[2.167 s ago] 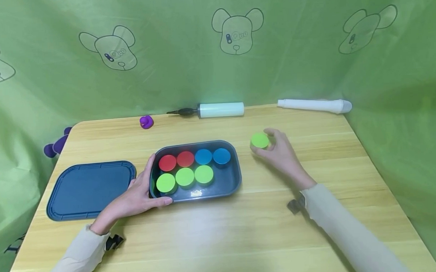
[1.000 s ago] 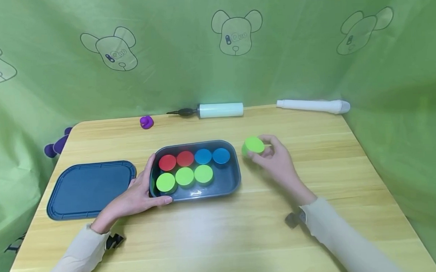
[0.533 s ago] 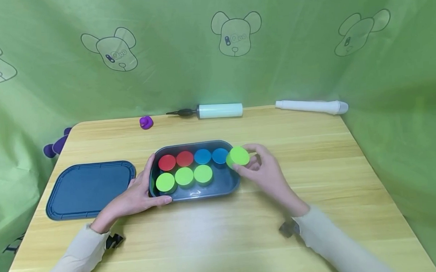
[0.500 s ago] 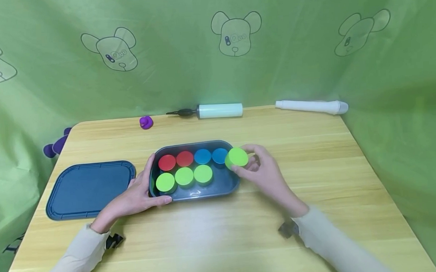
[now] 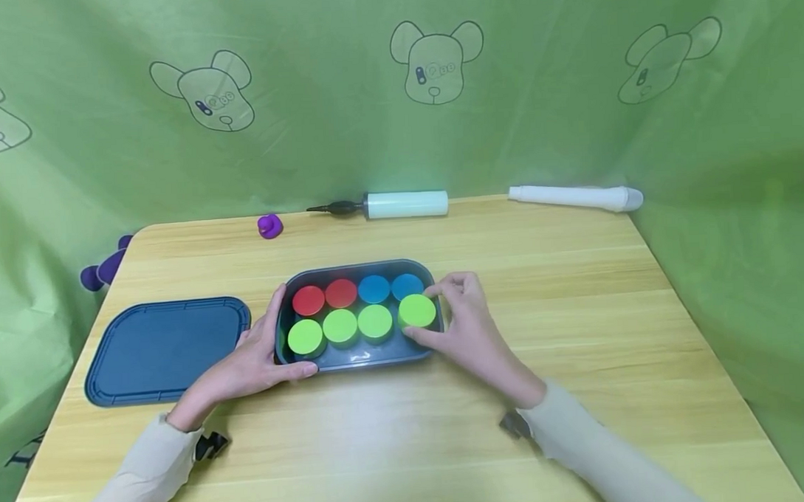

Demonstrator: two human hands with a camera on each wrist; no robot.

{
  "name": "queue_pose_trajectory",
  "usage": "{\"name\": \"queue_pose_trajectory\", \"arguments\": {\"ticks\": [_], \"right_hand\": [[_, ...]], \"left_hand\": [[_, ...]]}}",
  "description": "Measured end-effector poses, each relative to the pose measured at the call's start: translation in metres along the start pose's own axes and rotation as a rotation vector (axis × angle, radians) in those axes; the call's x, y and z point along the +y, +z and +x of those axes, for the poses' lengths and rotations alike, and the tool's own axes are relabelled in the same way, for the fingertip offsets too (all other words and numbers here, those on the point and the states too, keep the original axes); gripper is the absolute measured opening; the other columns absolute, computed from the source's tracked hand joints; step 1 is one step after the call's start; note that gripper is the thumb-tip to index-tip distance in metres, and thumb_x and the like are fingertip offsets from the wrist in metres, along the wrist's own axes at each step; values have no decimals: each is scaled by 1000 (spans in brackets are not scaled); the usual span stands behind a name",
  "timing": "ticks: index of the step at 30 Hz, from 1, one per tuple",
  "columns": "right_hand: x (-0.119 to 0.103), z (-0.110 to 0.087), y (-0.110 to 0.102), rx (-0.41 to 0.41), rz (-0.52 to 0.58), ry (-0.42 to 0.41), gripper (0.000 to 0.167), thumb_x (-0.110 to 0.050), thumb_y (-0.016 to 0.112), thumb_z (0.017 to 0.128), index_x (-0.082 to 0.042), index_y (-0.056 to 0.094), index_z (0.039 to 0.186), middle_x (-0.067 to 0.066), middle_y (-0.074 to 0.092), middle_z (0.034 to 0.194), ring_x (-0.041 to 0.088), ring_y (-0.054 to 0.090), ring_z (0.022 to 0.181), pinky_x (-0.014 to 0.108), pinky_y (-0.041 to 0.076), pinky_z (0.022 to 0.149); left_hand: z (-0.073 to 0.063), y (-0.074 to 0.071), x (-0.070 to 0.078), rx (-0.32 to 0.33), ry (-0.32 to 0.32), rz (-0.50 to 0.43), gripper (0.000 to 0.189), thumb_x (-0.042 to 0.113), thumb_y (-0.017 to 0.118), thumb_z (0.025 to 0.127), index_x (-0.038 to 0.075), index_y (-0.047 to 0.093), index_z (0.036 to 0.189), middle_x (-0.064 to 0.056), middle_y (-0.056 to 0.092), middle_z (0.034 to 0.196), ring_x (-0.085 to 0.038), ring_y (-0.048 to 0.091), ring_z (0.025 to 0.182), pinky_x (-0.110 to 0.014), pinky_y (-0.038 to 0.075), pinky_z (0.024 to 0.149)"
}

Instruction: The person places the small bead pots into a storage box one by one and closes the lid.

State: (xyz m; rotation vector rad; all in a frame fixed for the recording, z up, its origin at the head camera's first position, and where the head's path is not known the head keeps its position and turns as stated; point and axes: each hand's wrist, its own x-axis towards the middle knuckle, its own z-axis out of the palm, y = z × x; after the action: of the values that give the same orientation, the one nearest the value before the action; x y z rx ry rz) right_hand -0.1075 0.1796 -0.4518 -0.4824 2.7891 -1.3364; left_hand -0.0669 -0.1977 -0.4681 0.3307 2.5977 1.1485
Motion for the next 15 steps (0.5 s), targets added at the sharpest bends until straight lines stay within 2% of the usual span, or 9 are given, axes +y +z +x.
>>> {"name": "queue_pose_trajectory", "arguments": {"ticks": [4, 9, 15], "right_hand": [[-2, 0, 3, -3, -109, -32, 57, -39, 101, 80, -6, 72, 117, 19, 43, 144, 38, 41, 135, 58, 45, 104], [-8, 3, 3, -29, -267, -76, 55, -41, 99, 83, -2, 75, 114, 26, 46, 148, 42, 45, 135, 60, 48, 103], [-18, 9, 2, -114, -370, -14, 58, -44, 95, 87, 1, 75, 116, 27, 48, 147, 44, 52, 129, 58, 54, 98]], "left_hand": [[0, 1, 0, 1, 1, 1, 140, 62, 88, 86, 21, -11, 176, -18, 18, 179, -44, 16, 163, -82, 5, 118], [0, 0, 1, 0, -4, -1, 140, 61, 89, 86, 21, -11, 176, -18, 17, 180, -44, 16, 163, -80, 7, 119], [0, -1, 2, -3, -5, -1, 141, 61, 89, 86, 20, -11, 175, -18, 17, 180, -44, 16, 163, -79, 8, 120]]}}
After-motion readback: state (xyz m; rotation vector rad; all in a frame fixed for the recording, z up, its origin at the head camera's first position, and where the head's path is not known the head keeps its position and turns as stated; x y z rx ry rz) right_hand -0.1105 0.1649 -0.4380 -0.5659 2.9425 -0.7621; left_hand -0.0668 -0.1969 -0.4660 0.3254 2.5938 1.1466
